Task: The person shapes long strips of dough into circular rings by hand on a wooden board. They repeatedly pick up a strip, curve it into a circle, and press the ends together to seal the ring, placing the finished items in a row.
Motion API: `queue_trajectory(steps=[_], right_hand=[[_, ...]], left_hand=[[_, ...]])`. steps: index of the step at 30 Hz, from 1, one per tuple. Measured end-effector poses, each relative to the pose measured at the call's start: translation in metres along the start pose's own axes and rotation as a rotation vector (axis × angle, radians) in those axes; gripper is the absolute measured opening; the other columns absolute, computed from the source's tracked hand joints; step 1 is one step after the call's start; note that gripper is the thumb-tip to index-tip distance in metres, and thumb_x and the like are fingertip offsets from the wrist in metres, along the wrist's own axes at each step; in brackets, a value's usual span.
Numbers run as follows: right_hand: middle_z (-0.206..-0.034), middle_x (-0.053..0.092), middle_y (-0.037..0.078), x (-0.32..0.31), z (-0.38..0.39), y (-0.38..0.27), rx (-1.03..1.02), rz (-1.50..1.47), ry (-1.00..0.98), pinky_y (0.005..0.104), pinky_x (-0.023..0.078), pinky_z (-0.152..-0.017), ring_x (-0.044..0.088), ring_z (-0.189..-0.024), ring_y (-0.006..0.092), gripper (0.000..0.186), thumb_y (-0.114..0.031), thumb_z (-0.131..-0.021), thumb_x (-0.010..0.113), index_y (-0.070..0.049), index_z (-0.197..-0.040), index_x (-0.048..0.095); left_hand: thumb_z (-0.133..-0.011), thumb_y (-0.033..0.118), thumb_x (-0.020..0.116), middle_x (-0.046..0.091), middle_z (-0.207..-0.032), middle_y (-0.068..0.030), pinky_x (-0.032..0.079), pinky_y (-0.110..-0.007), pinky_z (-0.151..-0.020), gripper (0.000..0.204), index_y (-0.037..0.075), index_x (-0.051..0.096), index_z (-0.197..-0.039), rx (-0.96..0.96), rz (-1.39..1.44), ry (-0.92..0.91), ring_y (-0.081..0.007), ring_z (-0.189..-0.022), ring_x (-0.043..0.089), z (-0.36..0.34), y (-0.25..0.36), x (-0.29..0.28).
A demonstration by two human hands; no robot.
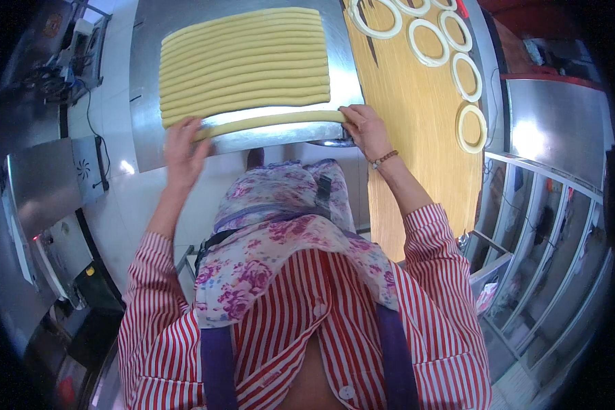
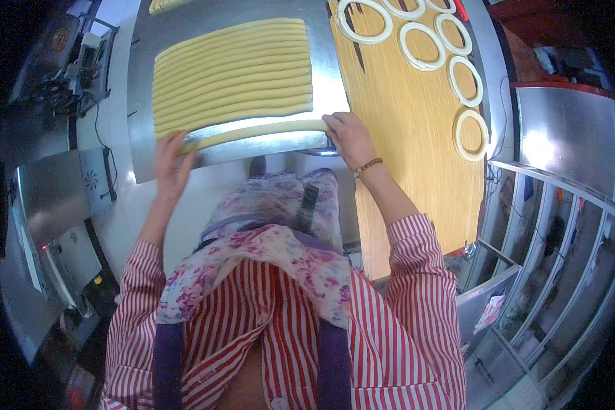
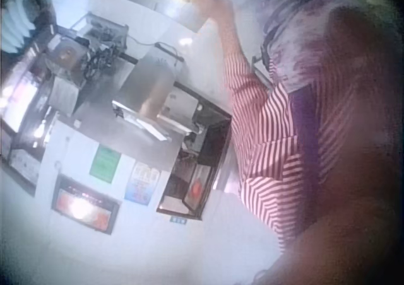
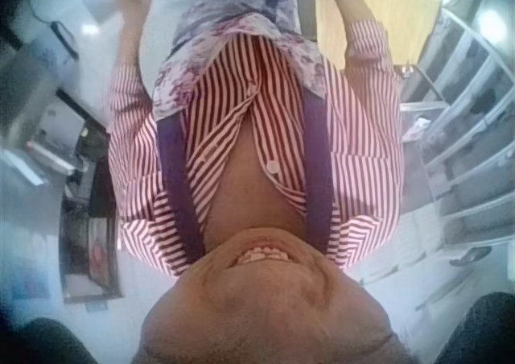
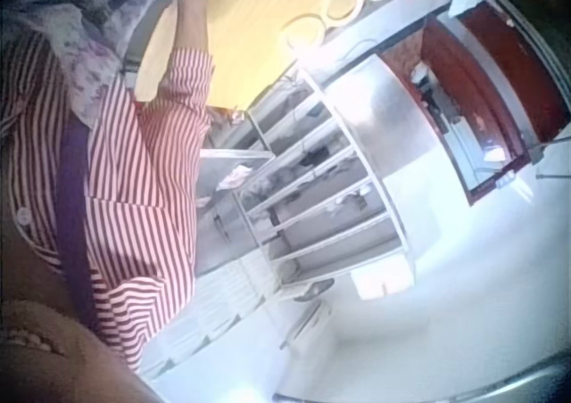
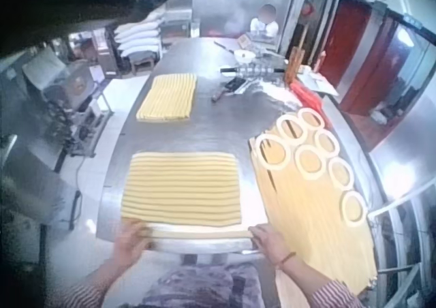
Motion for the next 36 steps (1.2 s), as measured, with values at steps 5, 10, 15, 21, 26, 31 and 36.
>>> queue_trajectory(steps=[5, 10, 15, 21, 26, 31, 36], right_hand=[[-0.102, 0.066, 0.011, -0.002, 0.004, 0.020, 0.008, -0.057, 0.004, 0.0409, 0.051, -0.085, 0.062, -0.098, 0.0308, 0.034, -0.007, -0.080, 0.072, -0.008, -0.114, 0.069], [-0.100, 0.065, 0.011, -0.004, 0.000, 0.018, 0.015, -0.024, -0.007, 0.0398, 0.052, -0.083, 0.062, -0.096, 0.0302, 0.035, -0.006, -0.079, 0.074, -0.009, -0.113, 0.070], [-0.097, 0.066, 0.012, -0.002, -0.010, 0.011, 0.057, -0.067, -0.006, 0.0413, 0.050, -0.084, 0.061, -0.094, 0.0318, 0.029, -0.007, -0.079, 0.073, -0.008, -0.109, 0.072], [-0.096, 0.067, 0.012, 0.006, -0.008, 0.006, 0.079, -0.057, -0.036, 0.0414, 0.052, -0.082, 0.063, -0.092, 0.0325, 0.028, -0.007, -0.078, 0.074, -0.007, -0.106, 0.073], [-0.097, 0.067, 0.012, 0.004, -0.010, -0.013, 0.094, -0.009, -0.072, 0.0400, 0.052, -0.081, 0.063, -0.092, 0.0308, 0.031, -0.003, -0.077, 0.074, -0.008, -0.108, 0.073], [-0.098, 0.066, 0.012, 0.012, -0.016, -0.025, 0.195, -0.074, -0.094, 0.0375, 0.053, -0.080, 0.063, -0.090, 0.0291, 0.034, 0.003, -0.076, 0.073, -0.008, -0.109, 0.073], [-0.098, 0.065, 0.011, -0.008, -0.004, -0.019, 0.003, 0.055, -0.032, 0.0365, 0.053, -0.079, 0.062, -0.088, 0.0290, 0.037, 0.005, -0.075, 0.072, -0.006, -0.110, 0.070]], left_hand=[[-0.085, 0.008, 0.069, 0.061, -0.123, -0.0180, 0.050, -0.043, -0.095, 0.038, 0.004, 0.062, -0.122, 0.242, 0.231, -0.225, -0.0366, -0.112, 0.060, -0.046, 0.130, 0.140], [-0.084, 0.009, 0.066, 0.065, -0.109, -0.0124, 0.052, -0.042, -0.083, 0.030, 0.003, 0.062, -0.114, 0.307, 0.094, -0.203, -0.0319, -0.099, 0.063, -0.060, 0.163, 0.202], [-0.080, 0.004, 0.061, 0.063, -0.106, -0.0103, 0.052, -0.040, -0.085, 0.034, 0.004, 0.062, -0.113, 0.342, 0.081, -0.163, -0.0295, -0.101, 0.061, -0.054, 0.132, 0.178], [-0.078, 0.005, 0.068, 0.066, -0.108, -0.0095, 0.054, -0.039, -0.080, 0.033, 0.006, 0.066, -0.111, 0.332, 0.008, -0.078, -0.0286, -0.097, 0.064, -0.029, 0.070, 0.108], [-0.080, 0.008, 0.072, 0.068, -0.109, -0.0066, 0.055, -0.039, -0.081, 0.031, 0.008, 0.067, -0.110, 0.293, -0.094, -0.047, -0.0272, -0.095, 0.064, -0.001, -0.001, 0.037], [-0.080, 0.010, 0.074, 0.069, -0.109, -0.0049, 0.055, -0.038, -0.079, 0.031, 0.010, 0.068, -0.111, 0.211, -0.207, -0.063, -0.0259, -0.094, 0.064, 0.036, -0.091, -0.020], [-0.082, 0.009, 0.074, 0.068, -0.104, -0.0074, 0.053, -0.040, -0.077, 0.030, 0.007, 0.067, -0.111, 0.202, -0.140, -0.072, -0.0278, -0.091, 0.064, 0.046, -0.094, -0.033]])
Point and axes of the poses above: each hand's wrist, its own z-axis away from the middle knuckle, its own x-axis out of the palm, y = z × x, the point moved 6 cm from there along -z, towards the middle knuckle
